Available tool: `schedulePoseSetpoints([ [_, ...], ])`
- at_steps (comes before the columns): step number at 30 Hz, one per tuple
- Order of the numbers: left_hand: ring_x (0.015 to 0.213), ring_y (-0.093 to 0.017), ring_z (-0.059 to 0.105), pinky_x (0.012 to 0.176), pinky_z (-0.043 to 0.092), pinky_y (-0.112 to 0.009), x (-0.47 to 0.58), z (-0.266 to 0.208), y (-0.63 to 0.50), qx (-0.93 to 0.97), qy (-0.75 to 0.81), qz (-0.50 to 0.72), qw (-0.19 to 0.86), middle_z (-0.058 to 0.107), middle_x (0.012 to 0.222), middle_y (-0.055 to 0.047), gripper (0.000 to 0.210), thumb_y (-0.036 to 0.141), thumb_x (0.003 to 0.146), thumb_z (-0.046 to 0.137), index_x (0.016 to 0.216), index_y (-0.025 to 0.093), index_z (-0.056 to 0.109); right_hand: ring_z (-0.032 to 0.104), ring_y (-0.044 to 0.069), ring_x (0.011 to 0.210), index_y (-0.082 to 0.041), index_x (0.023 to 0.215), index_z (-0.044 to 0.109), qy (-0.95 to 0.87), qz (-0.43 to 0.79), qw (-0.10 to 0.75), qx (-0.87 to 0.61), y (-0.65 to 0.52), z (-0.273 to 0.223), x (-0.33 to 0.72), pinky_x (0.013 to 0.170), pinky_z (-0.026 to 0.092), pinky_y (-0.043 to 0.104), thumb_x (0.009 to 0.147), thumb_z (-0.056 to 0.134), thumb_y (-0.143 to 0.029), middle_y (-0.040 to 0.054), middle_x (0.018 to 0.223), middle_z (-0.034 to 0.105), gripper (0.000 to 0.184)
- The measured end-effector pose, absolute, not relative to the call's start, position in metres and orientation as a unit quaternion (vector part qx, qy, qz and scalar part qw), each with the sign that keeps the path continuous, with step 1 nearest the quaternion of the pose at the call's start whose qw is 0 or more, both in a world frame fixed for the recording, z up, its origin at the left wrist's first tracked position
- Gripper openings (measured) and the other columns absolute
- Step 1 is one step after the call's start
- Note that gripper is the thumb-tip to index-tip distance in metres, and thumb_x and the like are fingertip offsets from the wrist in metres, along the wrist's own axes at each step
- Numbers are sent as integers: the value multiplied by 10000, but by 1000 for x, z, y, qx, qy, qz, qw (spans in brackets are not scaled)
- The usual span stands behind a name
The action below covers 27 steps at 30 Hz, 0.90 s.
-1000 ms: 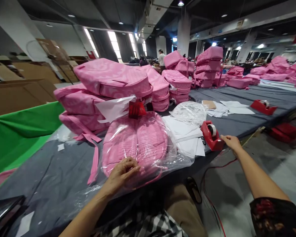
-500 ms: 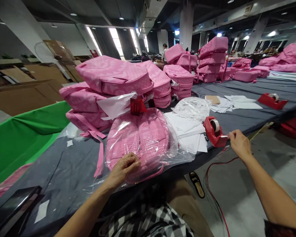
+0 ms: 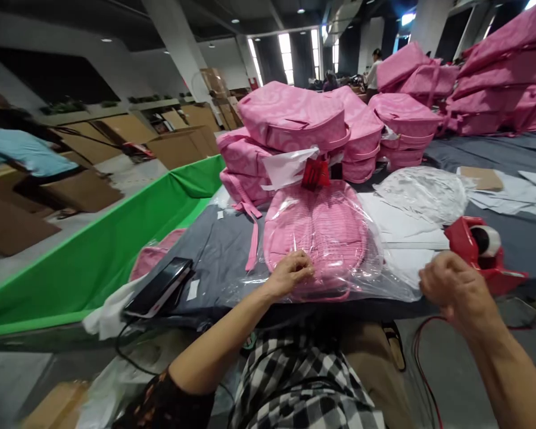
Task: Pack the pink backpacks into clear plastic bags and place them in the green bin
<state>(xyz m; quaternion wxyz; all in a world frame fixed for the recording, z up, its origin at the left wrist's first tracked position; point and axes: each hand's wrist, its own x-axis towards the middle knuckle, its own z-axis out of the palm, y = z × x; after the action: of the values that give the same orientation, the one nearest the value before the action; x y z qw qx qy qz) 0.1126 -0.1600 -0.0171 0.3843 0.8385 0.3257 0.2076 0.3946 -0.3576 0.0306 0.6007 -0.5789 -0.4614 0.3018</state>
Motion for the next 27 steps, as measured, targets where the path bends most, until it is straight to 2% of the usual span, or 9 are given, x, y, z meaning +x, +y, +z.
schedulePoseSetpoints([
  [2, 781, -164, 569, 770, 417, -304, 113, -16, -160, 844, 330, 202, 373, 625, 787, 0, 221, 236, 856, 664, 640, 192, 672, 391, 141, 508, -249, 621, 490, -647, 307, 413, -562, -336, 48, 370, 487, 339, 285, 804, 670, -724, -21, 549, 440, 541],
  [4, 786, -165, 573, 761, 418, -303, 113, -16, -161, 847, 331, 193, 368, 634, 803, 0, 220, 244, 865, 659, 652, 194, 681, 417, 136, 550, -234, 670, 535, -769, 261, 233, -536, -304, 54, 349, 551, 314, 273, 914, 586, -619, -15, 600, 506, 459],
  [6, 793, -166, 577, 760, 419, -302, 113, -16, -162, 849, 331, 188, 366, 637, 815, 0, 216, 244, 870, 648, 663, 195, 686, 403, 130, 539, -231, 683, 521, -824, 171, 140, -522, -268, 49, 335, 565, 245, 273, 958, 548, -492, -26, 588, 508, 380],
  [9, 815, -169, 581, 768, 417, -302, 114, -16, -161, 854, 327, 182, 362, 631, 822, -2, 208, 231, 869, 636, 670, 190, 678, 471, 137, 549, -245, 744, 550, -835, 92, 65, -538, -223, 37, 336, 570, 206, 269, 900, 655, -430, -35, 607, 570, 264],
  [13, 808, -163, 572, 757, 416, -295, 113, -15, -160, 860, 322, 171, 357, 619, 826, -3, 232, 226, 887, 605, 662, 185, 645, 524, 147, 559, -270, 864, 550, -763, 68, 57, -640, -206, 37, 363, 558, 249, 247, 771, 806, -484, -62, 634, 595, 347],
  [17, 861, -166, 595, 808, 433, -304, 115, -12, -161, 871, 325, 157, 333, 650, 879, -6, 240, 225, 914, 590, 683, 187, 646, 521, 145, 567, -256, 837, 502, -715, 9, 152, -682, -232, 39, 370, 569, 303, 256, 887, 672, -483, -35, 673, 595, 288],
  [20, 958, -196, 625, 887, 451, -352, 117, -9, -167, 885, 337, 140, 289, 694, 967, -23, 221, 246, 953, 601, 754, 189, 679, 536, 144, 596, -249, 829, 505, -753, 69, 145, -638, -245, 28, 351, 581, 312, 260, 879, 677, -537, -23, 713, 616, 339],
  [23, 1188, -247, 599, 1036, 428, -437, 106, -7, -178, 924, 300, 150, 183, 701, 1219, -61, 133, 289, 977, 633, 901, 206, 706, 528, 151, 589, -249, 794, 479, -754, 137, 74, -638, -239, 17, 337, 563, 261, 267, 792, 746, -610, -40, 679, 602, 449],
  [27, 1438, -262, 434, 1235, 229, -522, 63, -8, -182, 944, 267, 196, 4, 616, 1441, -62, 97, 298, 989, 644, 1049, 235, 687, 528, 165, 625, -250, 795, 472, -747, 188, 47, -636, -225, 15, 344, 582, 268, 282, 734, 779, -647, -40, 690, 602, 505],
])
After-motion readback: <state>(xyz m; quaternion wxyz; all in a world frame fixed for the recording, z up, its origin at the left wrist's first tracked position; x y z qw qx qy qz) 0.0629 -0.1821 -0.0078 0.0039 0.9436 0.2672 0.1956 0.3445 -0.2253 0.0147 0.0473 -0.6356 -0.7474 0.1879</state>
